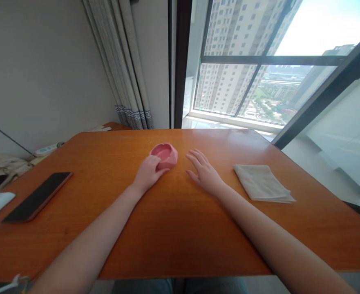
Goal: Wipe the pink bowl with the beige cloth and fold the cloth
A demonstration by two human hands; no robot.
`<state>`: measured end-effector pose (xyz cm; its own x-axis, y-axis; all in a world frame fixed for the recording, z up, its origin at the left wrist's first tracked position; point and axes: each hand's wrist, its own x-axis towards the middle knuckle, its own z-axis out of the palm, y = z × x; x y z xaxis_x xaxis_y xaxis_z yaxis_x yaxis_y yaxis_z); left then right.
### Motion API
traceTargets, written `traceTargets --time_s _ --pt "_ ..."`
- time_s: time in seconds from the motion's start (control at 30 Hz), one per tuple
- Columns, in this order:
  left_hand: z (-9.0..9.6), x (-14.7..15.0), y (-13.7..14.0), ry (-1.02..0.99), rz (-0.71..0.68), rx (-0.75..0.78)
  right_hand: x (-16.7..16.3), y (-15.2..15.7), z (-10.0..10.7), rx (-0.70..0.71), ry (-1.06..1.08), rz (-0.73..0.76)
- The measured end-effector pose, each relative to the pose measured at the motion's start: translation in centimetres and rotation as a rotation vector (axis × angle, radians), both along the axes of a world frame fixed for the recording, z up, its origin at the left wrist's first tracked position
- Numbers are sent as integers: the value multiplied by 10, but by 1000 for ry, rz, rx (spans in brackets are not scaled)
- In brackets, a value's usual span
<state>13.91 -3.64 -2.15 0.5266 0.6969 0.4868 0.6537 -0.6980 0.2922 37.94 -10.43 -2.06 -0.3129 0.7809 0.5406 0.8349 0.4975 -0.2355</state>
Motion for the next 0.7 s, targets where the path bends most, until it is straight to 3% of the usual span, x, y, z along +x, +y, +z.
traceTargets --time_s 0.17,0.3,0.37,0.53,0.7 --pt "-3 -45 33 -58 501 76 44 16 1 -81 -102 -322" --pt "-2 -79 46 51 734 110 83 20 13 -334 -128 -730" --pt "-2 -90 48 112 791 88 106 18 17 -496 -122 -853" --pt "-5 -98 49 172 797 56 158 12 14 -783 -214 -982" --pt "-5 -96 49 192 813 1 157 11 16 -916 -306 -911"
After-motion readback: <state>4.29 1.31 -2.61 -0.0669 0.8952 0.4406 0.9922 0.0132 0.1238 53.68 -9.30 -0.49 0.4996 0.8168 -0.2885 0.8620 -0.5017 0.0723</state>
